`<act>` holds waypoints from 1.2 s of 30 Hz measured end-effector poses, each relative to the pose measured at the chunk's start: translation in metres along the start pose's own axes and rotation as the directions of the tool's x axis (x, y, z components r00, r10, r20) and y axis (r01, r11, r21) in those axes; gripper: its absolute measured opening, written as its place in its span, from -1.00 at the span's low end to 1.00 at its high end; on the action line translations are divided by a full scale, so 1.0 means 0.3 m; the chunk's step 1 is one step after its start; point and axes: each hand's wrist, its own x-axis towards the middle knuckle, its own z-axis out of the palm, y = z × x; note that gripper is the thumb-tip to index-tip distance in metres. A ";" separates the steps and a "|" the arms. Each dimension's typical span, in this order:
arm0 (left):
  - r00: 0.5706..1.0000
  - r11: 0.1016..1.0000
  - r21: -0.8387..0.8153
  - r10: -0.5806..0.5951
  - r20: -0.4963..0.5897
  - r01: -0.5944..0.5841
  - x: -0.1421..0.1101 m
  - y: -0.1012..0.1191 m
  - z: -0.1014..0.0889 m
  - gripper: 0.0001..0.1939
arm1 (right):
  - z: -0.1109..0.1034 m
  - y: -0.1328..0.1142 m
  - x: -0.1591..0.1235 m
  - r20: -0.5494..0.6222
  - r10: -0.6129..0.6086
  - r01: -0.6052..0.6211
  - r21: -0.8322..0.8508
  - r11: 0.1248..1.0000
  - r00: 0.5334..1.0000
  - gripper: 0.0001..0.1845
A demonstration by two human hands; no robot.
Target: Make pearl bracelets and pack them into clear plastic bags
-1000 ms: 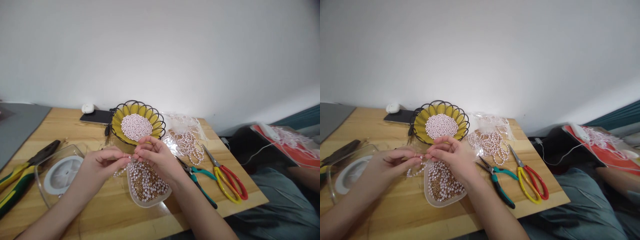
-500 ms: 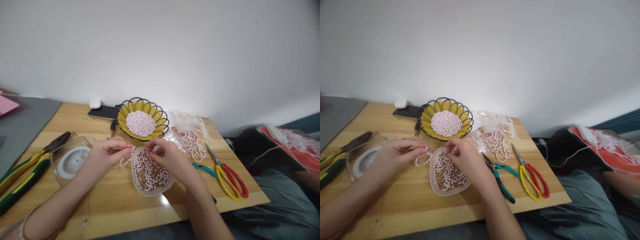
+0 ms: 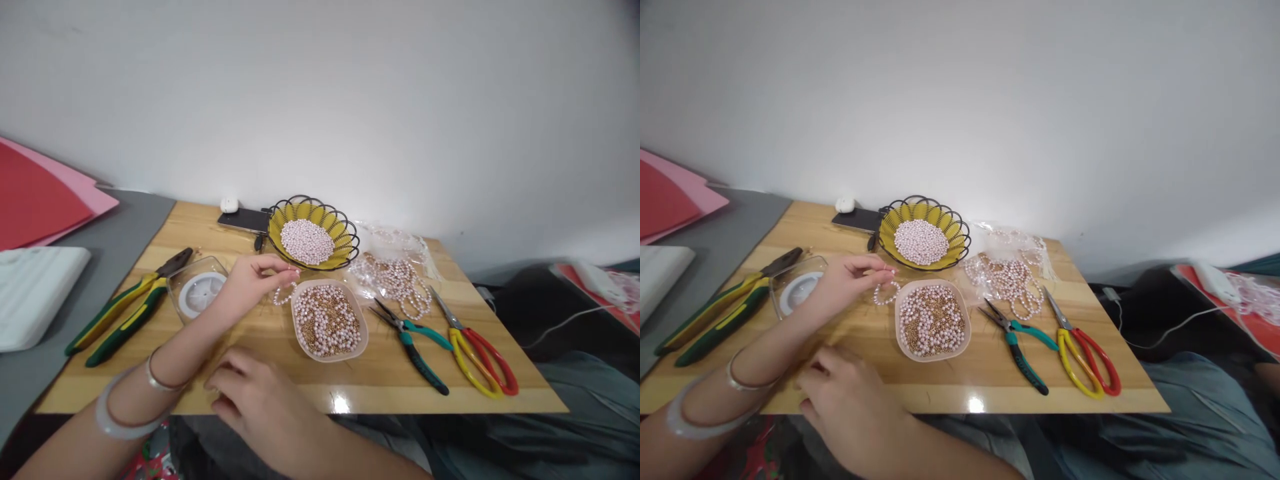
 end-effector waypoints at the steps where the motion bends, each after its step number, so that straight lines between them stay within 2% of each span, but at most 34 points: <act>1: 1.000 1.000 -0.001 0.002 0.003 -0.002 -0.001 0.000 0.000 -0.87 | 0.024 0.003 0.009 0.004 -0.002 0.002 -0.019 1.000 1.000 -0.91; 3: 1.000 1.000 -0.003 0.007 0.008 -0.007 -0.001 0.001 -0.001 -0.86 | 0.047 0.008 0.024 0.009 -0.021 0.022 -0.047 0.999 1.000 -0.88; 5: 1.000 1.000 -0.005 0.010 0.011 -0.010 -0.001 0.002 -0.003 -0.86 | 0.036 0.007 0.027 0.003 -0.031 0.031 -0.055 0.998 1.000 -0.87; 7: 1.000 1.000 -0.007 0.014 0.010 -0.014 0.000 0.003 -0.005 -0.87 | -0.012 0.007 0.015 -0.037 -0.019 0.018 -0.022 1.000 0.999 -0.87; 9: 1.000 1.000 -0.006 0.017 0.008 -0.017 0.000 0.004 -0.007 -0.87 | -0.088 0.020 -0.015 -0.141 0.031 -0.024 0.048 0.999 0.990 -0.82; 11: 1.000 1.000 -0.001 0.021 0.009 -0.021 0.000 0.005 -0.007 -0.86 | -0.175 0.058 -0.057 -0.296 0.129 -0.099 0.114 0.989 0.946 -0.77; 14: 0.999 1.000 0.006 0.023 0.022 -0.023 -0.004 0.006 -0.004 -0.86 | -0.277 0.147 -0.123 -0.410 0.257 -0.238 0.098 0.966 0.875 -0.73; 18: 0.999 1.000 0.013 0.015 0.051 -0.016 -0.008 0.008 0.007 -0.87 | -0.327 0.239 -0.176 -0.474 0.336 -0.323 0.111 0.940 0.814 -0.77; 22: 0.997 1.000 0.019 0.012 0.078 -0.014 -0.009 0.010 0.016 -0.89 | -0.344 0.233 -0.174 -0.550 0.344 -0.229 0.269 0.936 0.761 -0.83; 25: 0.994 1.000 0.009 0.020 0.105 -0.021 -0.013 0.009 0.022 -0.90 | -0.357 0.197 -0.142 -0.571 0.316 -0.110 0.366 0.924 0.758 -0.82; 30: 0.988 1.000 -0.013 -0.014 0.153 0.017 -0.027 -0.002 0.027 -0.86 | -0.346 0.169 -0.061 -0.573 0.291 0.021 0.475 0.880 0.766 -0.86; 36: 0.986 0.996 -0.051 -0.068 0.149 0.077 -0.041 -0.006 0.034 -0.80 | -0.304 0.192 -0.010 -0.547 0.390 0.155 0.703 0.694 0.741 -0.96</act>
